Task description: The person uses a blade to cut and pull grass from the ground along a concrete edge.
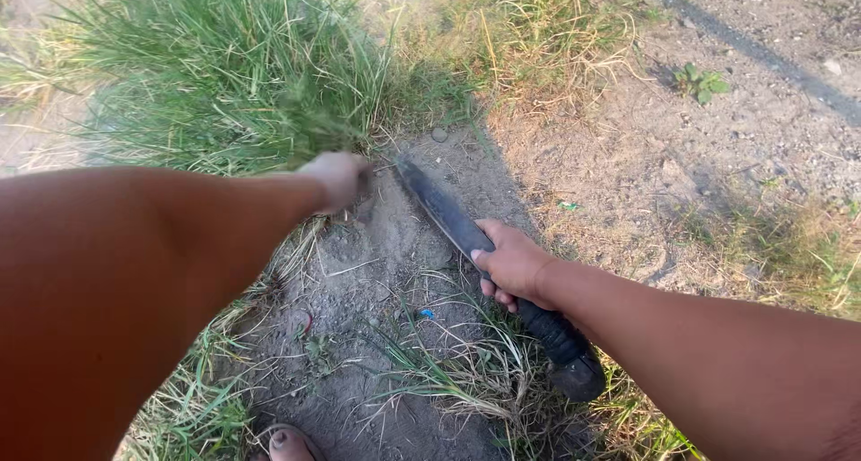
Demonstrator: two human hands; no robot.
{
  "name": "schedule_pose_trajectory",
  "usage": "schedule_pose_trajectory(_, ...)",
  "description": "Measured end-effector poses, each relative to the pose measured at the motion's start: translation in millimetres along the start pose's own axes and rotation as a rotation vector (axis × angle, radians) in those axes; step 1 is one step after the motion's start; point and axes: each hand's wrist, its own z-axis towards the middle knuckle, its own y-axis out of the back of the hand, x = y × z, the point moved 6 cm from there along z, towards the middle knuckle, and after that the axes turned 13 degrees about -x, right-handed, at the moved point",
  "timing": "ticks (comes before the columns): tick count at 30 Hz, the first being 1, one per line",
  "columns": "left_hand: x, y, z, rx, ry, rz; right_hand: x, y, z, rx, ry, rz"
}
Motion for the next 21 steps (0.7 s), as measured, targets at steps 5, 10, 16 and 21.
schedule_pose_trajectory(5,59.9,8.7,24.5,-0.145,0.028,-0.213,21.9,-3.9,7.3,-0.045,0.046,0.031)
schedule_pose_trajectory(10,71.0,9.3,34.3,-0.216,0.127,-0.219,37.4,-22.9,16.2,-0.284,0.09,0.267)
schedule_pose_trajectory(16,67.8,18.5,25.6,-0.226,0.152,-0.26,10.8,-54.6,5.4,0.131,0.032,-0.196)
schedule_pose_trajectory(21,48.4,21.5,9.4,-0.21,-0.016,-0.079,33.6,-22.8,27.3,-0.216,0.085,0.129)
